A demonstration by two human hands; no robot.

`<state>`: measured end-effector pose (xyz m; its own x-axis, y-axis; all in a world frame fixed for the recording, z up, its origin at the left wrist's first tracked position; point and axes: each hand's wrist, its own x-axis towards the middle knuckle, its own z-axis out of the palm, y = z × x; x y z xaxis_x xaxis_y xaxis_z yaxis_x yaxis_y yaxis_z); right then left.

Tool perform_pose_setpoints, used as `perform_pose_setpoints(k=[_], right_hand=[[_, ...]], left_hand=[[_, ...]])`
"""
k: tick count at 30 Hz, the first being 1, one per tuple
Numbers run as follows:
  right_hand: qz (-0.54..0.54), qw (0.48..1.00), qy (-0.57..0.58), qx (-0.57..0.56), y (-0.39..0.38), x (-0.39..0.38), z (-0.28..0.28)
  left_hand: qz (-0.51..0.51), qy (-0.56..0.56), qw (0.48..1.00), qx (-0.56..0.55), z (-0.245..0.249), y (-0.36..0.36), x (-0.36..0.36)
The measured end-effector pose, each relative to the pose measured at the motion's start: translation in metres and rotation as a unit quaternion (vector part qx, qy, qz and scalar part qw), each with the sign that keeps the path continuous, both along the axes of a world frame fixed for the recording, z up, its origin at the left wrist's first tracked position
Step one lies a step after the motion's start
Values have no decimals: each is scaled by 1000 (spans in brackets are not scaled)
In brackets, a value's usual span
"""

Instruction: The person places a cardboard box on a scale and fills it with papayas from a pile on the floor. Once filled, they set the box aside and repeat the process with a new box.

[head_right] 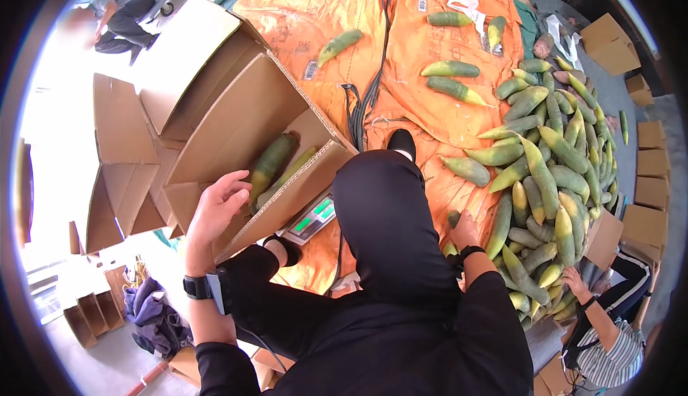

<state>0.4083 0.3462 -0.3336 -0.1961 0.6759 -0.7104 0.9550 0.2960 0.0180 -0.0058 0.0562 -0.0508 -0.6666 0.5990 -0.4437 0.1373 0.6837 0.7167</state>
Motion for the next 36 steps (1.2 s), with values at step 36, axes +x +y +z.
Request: perform_pose_setpoints(k=[36], right_hand=[[92,665,713,-201,-42,-270,311]], left_hand=[[-49,41,993,96,40,-13,25]])
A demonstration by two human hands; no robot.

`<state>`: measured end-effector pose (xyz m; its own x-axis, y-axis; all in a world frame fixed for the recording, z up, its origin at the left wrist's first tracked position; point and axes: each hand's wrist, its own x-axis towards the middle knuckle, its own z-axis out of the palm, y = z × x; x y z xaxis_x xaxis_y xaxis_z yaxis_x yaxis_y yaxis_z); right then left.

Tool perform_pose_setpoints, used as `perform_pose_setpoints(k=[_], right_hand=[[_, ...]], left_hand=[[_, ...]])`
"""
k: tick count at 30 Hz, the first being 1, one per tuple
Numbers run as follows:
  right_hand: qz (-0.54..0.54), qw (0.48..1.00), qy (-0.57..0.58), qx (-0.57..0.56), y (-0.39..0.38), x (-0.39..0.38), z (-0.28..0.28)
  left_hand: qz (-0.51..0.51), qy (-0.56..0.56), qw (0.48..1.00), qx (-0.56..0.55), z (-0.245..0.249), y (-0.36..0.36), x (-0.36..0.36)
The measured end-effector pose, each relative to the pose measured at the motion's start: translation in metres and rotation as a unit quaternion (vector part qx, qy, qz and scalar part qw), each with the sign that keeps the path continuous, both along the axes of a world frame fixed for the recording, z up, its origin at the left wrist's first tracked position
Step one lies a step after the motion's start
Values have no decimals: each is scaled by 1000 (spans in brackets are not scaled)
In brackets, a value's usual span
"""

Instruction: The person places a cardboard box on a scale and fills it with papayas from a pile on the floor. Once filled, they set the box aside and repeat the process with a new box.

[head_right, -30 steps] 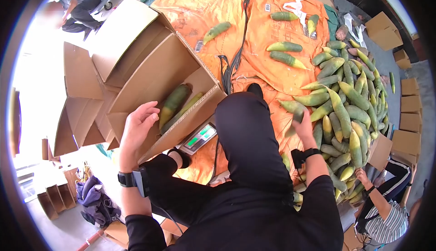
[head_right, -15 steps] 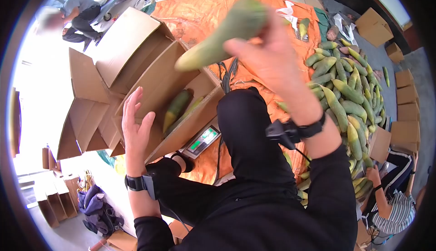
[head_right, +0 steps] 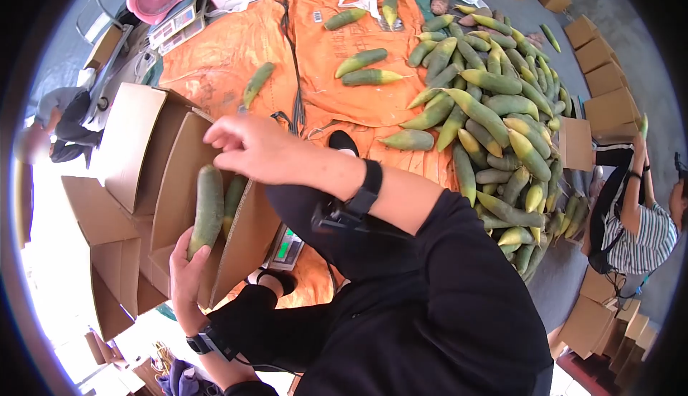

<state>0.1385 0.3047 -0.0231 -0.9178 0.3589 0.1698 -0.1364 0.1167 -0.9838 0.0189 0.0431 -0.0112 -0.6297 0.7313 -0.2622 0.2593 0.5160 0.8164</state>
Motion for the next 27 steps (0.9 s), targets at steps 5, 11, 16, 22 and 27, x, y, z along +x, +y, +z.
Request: perform_pose_setpoints(k=[5,11,16,22,27], right_hand=[[-103,986,-128,-8,60,49,-85],[-206,883,-397,139,116,158,-222],[-251,759,-559,219,139,223,-286],[-200,700,-624,285,150,202,-298],[-119,723,-567,376,140,148,-304]], left_hand=[[19,71,981,-182,-37,0,-14],[63,-24,994,-91,-50,20,-22],[69,54,989,-120,-49,25,-27],[37,54,993,-103,-50,26,-18],[52,32,994,-90,-45,35,-12]])
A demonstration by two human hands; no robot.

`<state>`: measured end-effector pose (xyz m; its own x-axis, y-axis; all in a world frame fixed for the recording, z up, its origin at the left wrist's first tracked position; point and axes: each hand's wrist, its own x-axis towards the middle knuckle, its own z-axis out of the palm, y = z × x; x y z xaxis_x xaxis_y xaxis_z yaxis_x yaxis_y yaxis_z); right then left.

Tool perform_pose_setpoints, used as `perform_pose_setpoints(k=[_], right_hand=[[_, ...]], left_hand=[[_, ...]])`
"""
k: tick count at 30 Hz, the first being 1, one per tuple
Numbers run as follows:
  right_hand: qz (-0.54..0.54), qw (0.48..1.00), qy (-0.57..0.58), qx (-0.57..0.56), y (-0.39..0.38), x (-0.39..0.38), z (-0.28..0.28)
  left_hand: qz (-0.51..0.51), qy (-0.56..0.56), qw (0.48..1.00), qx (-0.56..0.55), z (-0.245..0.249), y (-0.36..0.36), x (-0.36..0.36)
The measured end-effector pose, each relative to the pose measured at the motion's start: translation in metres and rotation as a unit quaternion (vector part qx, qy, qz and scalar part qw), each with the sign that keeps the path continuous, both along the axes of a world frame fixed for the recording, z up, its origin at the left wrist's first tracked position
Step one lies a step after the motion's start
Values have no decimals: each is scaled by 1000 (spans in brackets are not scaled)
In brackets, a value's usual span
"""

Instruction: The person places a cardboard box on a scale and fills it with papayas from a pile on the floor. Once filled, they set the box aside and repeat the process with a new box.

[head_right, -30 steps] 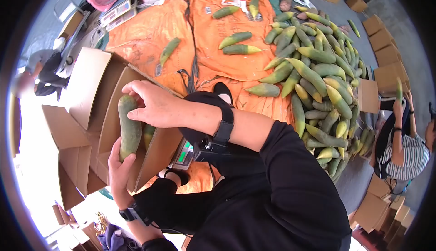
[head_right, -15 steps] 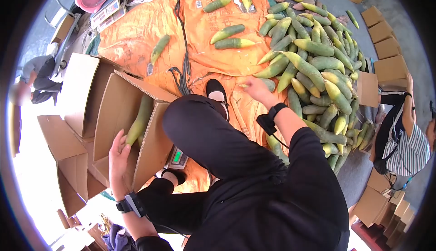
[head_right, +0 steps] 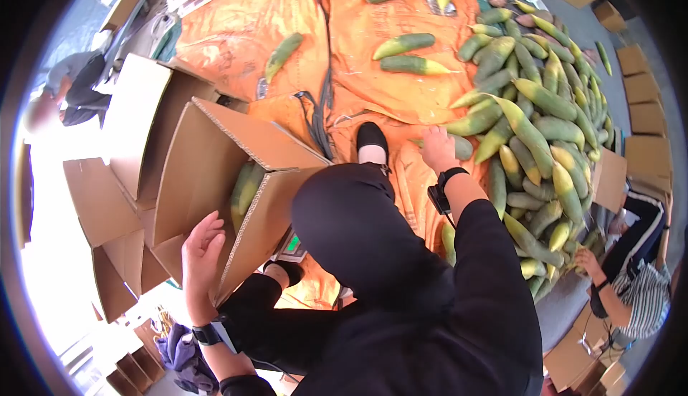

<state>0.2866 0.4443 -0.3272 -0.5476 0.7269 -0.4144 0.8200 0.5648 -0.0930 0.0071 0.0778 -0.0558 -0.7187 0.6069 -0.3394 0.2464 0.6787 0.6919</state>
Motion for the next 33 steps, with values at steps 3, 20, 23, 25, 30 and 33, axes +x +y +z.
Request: perform_pose_setpoints(k=[3,20,23,25,30,33], right_hand=[[46,998,-42,-10,-8,-18,-14],[67,995,68,12,-35,53,-5],[32,976,208,61,16,83,-37],[-301,850,418,-115,31,80,-19],[-419,737,470,-246,28,53,84],[-317,756,523,-234,1,8,158]], left_hand=[[-9,6,1000,-11,1,3,1],[-42,40,998,-11,10,-9,-5],[-45,59,997,19,7,-13,-6],[-35,61,997,28,8,-16,-7],[-19,68,997,44,15,-23,-11],[-12,79,996,50,19,-23,-11]])
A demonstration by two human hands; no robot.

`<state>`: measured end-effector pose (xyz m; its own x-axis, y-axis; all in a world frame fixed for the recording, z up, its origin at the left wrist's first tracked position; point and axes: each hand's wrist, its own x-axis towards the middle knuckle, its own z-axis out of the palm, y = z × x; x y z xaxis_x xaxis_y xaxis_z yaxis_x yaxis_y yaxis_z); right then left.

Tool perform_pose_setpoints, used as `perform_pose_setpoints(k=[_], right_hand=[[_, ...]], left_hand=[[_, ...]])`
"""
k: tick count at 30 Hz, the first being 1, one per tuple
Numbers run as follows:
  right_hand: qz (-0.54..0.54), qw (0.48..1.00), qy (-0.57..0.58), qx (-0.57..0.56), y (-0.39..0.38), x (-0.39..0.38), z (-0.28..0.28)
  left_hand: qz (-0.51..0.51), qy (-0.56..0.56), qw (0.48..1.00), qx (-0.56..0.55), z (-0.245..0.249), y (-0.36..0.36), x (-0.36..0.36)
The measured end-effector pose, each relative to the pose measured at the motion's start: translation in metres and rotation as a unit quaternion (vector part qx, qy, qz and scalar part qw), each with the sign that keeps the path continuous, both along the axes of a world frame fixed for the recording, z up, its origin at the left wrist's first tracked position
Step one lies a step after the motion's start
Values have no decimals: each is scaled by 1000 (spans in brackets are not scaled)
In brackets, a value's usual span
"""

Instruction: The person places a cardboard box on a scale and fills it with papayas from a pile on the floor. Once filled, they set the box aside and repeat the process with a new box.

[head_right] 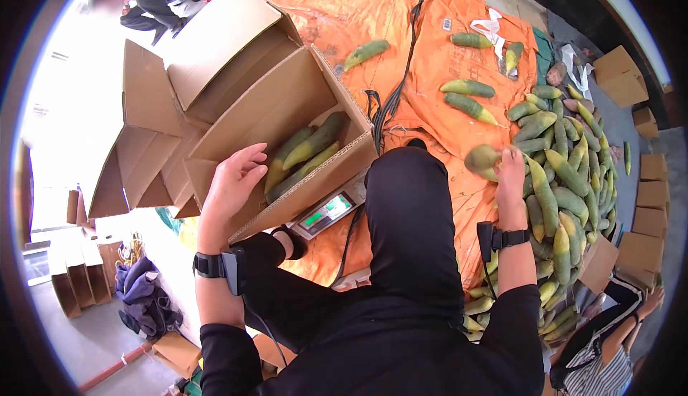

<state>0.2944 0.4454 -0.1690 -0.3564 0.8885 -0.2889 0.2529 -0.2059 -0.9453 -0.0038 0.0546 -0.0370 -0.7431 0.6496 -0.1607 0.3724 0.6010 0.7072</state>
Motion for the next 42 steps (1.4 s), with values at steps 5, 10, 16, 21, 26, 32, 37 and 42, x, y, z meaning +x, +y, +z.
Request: perform_pose_setpoints(k=[5,10,16,21,26,32,37,42], right_hand=[[118,975,142,125,-51,-62,136],[269,891,359,64,-103,-114,207],[358,850,342,-181,-193,-174,186],[414,837,271,-232,-218,-176,159],[307,903,295,63,-187,-159,151],[222,954,185,77,-111,-97,82],[167,974,-103,114,-53,4,-24],[76,918,-374,110,-26,152,-156]], left_hand=[[-3,9,1000,20,8,1,3],[-14,87,995,53,25,9,15],[-35,141,974,176,22,7,20],[-70,15,991,113,17,-13,21],[-38,74,996,31,12,-2,16],[-36,144,970,-194,-7,2,5],[-29,182,948,-258,-39,-15,-16],[59,98,973,-202,-34,-16,-25]])
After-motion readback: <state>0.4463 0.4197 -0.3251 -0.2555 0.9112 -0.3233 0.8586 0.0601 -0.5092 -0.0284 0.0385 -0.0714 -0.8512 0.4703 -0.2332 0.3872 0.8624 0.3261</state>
